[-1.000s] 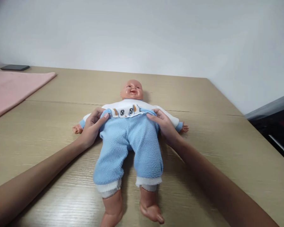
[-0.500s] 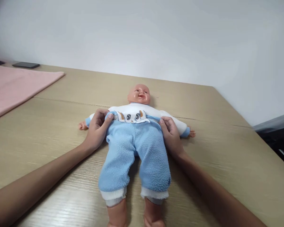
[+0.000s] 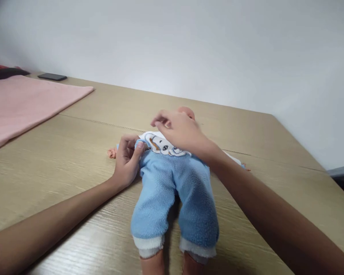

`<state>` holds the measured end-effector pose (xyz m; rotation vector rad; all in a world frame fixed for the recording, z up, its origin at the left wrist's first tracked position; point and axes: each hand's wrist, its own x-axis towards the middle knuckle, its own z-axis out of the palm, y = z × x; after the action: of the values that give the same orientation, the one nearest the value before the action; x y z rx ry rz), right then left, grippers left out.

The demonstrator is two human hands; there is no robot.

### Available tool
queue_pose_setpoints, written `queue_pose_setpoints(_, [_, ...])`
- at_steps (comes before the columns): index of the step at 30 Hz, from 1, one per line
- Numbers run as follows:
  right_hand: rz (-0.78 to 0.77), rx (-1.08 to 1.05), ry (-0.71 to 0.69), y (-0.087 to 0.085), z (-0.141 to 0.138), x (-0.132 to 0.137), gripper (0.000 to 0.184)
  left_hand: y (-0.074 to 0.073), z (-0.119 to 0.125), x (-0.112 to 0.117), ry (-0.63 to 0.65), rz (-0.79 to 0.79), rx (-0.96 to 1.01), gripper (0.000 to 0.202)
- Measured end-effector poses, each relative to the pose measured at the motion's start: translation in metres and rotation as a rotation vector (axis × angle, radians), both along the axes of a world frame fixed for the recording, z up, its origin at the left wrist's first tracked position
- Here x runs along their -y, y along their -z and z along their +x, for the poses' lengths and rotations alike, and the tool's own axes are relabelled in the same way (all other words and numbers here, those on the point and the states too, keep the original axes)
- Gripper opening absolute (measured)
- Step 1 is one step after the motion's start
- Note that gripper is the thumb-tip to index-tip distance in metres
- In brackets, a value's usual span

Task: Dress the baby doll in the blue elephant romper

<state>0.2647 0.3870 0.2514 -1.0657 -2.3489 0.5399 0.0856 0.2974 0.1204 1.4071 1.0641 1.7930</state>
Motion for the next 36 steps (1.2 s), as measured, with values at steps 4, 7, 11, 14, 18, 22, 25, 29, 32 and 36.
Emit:
queue_pose_setpoints(4, [-0.080, 0.398, -0.469, 0.009, -0.053, -0.042, 0.027, 0.000, 0.000, 0.001, -0.001, 0.053, -0.039, 0.026])
queue_pose_setpoints(7, [-0.118, 0.485, -0.670, 0.026, -0.077, -0.054, 0.034, -0.003, 0.000, 0.001, -0.012, 0.076, -0.056, 0.025])
queue_pose_setpoints(11, [-0.058, 0.473, -0.661, 0.033, -0.081, -0.054, 0.028, -0.006, 0.001, 0.003, -0.001, 0.151, -0.081, 0.018])
queue_pose_setpoints(14, [-0.020, 0.309, -0.563, 0.025, -0.064, -0.050, 0.037, -0.005, 0.000, 0.005, 0.018, 0.263, -0.145, 0.011])
queue_pose_setpoints(18, [-0.042, -0.013, -0.434, 0.019, -0.032, -0.044, 0.037, -0.003, -0.003, 0.002, 0.047, 0.509, -0.250, 0.008])
queue_pose_setpoints(22, [-0.182, -0.131, -0.430, 0.028, -0.007, -0.046, 0.030, -0.002, -0.008, -0.001, 0.052, 0.663, -0.361, 0.008])
queue_pose_setpoints(25, [-0.213, -0.165, -0.458, 0.033, 0.000, -0.045, 0.023, 0.003, -0.007, 0.003, 0.019, 0.633, -0.320, 0.012])
queue_pose_setpoints(29, [-0.259, -0.090, -0.483, 0.029, -0.003, -0.035, 0.016, 0.006, 0.000, 0.007, 0.011, 0.360, -0.053, 0.013])
queue_pose_setpoints(32, [-0.314, -0.005, -0.497, 0.019, -0.009, -0.028, 0.020, -0.001, 0.002, 0.002, 0.009, 0.092, 0.141, 0.022])
queue_pose_setpoints(36, [-0.460, 0.135, -0.470, 0.004, -0.013, -0.025, 0.028, -0.012, -0.001, -0.015, 0.051, -0.094, 0.298, 0.039])
